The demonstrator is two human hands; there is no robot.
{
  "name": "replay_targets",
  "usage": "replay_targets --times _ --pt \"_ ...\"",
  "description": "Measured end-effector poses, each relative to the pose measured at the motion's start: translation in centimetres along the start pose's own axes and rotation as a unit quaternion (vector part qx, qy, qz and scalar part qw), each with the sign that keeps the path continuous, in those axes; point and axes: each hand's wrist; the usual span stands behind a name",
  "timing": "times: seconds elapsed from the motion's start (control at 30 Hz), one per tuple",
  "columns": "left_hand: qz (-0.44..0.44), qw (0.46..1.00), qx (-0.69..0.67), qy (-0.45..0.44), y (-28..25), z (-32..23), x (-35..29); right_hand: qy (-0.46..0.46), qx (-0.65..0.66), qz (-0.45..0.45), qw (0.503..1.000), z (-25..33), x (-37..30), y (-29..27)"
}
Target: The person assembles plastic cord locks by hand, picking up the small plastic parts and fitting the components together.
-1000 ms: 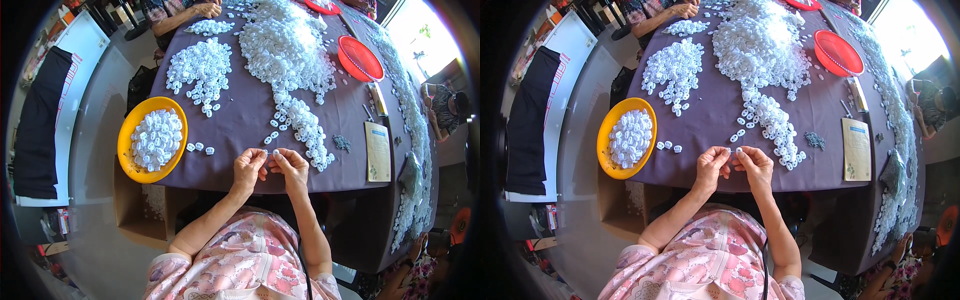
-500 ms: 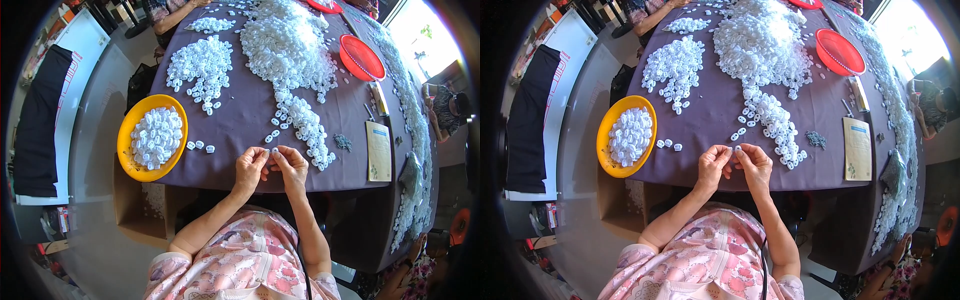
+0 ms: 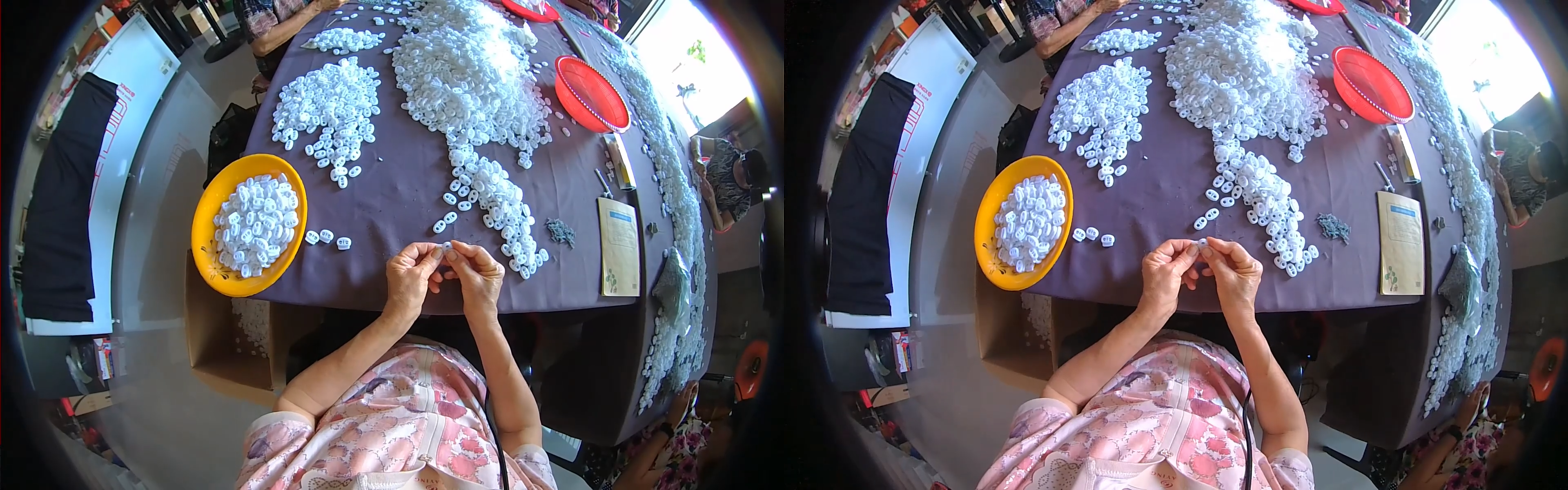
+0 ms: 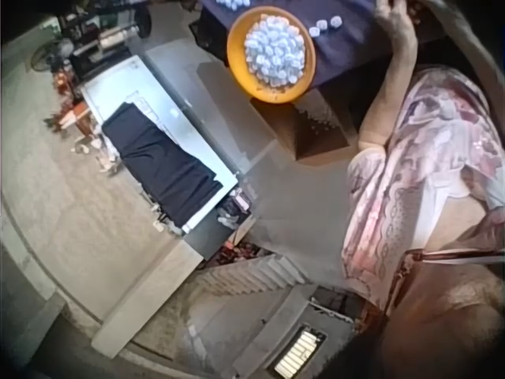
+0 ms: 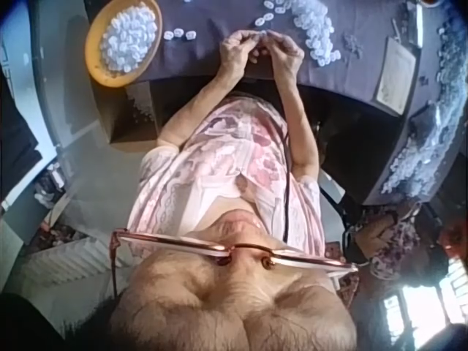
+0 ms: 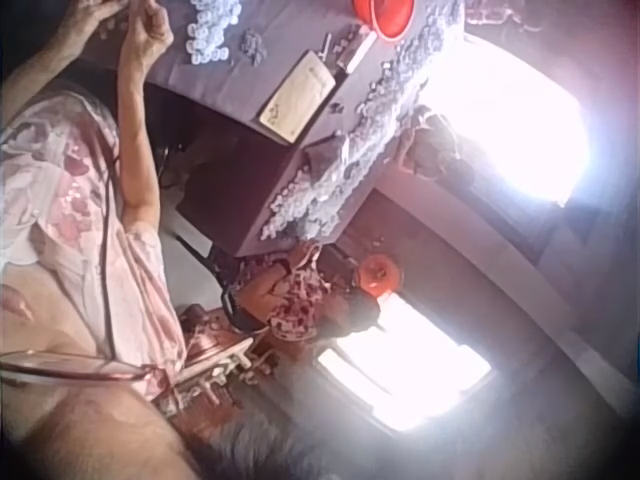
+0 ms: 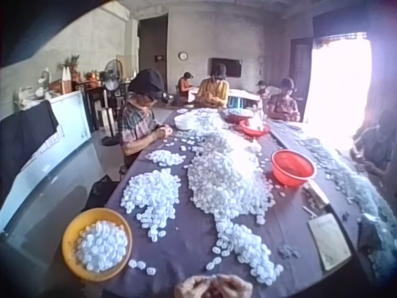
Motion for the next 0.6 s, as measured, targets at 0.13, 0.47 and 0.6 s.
replay_targets --times 0.13,0.47,0.6 --pt "0.015 0.999 -0.039 -0.005 0.3 -0.1 -0.4 -0.021 -0.001 0.001 1.0 -0.6 -0.1 0.0" --pt "0.027 0.999 -0.008 -0.025 0.1 0.0 -0.6 -0.045 -0.004 0.029 0.999 -0.4 -0.2 -0.9" --pt "0.056 0.992 0.108 -0.02 -0.6 -0.6 -0.1 -0.096 -0.161 0.104 0.977 0.3 0.0 -2.5"
Point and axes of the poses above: each hand's wrist, its own x-axis towards the middle knuckle, its own y-axis out of the palm, z = x × y, and after that the axes turned 14 degrees about -y, right-handed
